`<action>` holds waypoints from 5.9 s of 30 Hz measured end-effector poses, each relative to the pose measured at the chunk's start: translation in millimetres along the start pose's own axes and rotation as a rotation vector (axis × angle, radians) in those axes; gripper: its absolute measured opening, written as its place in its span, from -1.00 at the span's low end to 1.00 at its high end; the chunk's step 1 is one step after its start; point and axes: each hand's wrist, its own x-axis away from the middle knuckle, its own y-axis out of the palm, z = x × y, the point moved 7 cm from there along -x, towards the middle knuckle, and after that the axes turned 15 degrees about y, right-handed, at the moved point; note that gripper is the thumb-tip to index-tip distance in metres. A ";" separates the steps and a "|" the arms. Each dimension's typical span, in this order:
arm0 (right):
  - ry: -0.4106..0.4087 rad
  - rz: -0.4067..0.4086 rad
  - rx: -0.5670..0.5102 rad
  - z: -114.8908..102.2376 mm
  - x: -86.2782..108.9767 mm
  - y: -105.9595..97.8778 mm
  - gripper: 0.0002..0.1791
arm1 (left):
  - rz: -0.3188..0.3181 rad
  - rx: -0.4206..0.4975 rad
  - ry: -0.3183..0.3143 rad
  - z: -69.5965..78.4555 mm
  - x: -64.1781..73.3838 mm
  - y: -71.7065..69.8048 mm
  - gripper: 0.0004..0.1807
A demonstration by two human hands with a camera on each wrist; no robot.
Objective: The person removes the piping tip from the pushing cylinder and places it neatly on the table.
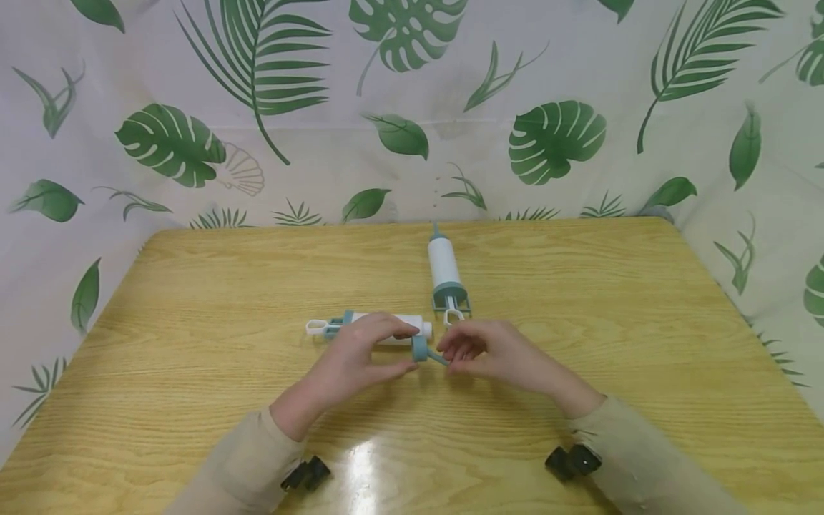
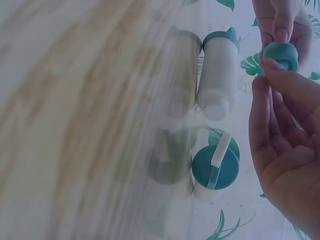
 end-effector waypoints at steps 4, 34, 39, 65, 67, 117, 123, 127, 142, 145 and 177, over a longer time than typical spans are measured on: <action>-0.019 0.023 0.014 -1.7 -0.7 0.0 -0.77 | 0.001 0.022 0.007 0.7 -0.9 1.3 -0.58; -0.039 0.095 -0.054 -7.7 3.1 -6.5 -0.70 | 0.111 0.186 -0.123 -4.0 -2.9 5.0 -0.76; -0.059 0.126 -0.047 -12.6 4.5 -7.8 -0.60 | 0.173 0.209 -0.086 -1.5 -6.0 6.3 -0.76; 0.011 0.279 0.060 7.3 20.2 -34.9 -0.62 | 0.111 0.022 -0.049 -4.3 -18.6 12.6 -0.80; 0.018 0.290 0.084 10.7 21.6 -38.5 -0.63 | 0.095 0.004 -0.046 -5.5 -21.0 15.1 -0.82; 0.150 0.138 0.464 40.1 9.1 -40.4 -0.65 | -0.396 -0.811 0.136 -4.6 -62.5 73.2 -0.85; 0.131 0.128 0.476 40.0 7.1 -38.3 -0.66 | -0.397 -0.808 0.132 -5.7 -62.8 73.6 -0.88; 0.139 0.128 0.475 40.5 6.9 -38.2 -0.65 | -0.404 -0.799 0.122 -6.9 -63.2 74.0 -0.89; 0.207 0.121 0.449 44.3 7.6 -39.9 -0.61 | -0.385 -0.680 0.044 -6.5 -63.9 66.5 -0.96; 0.245 0.122 0.421 44.3 8.0 -44.4 -0.61 | -0.287 -0.554 -0.024 -6.8 -63.8 54.0 -0.92; 0.541 0.285 0.152 44.9 -139.1 -108.5 -0.54 | -0.101 -0.049 -0.697 -90.7 -84.5 46.5 -0.30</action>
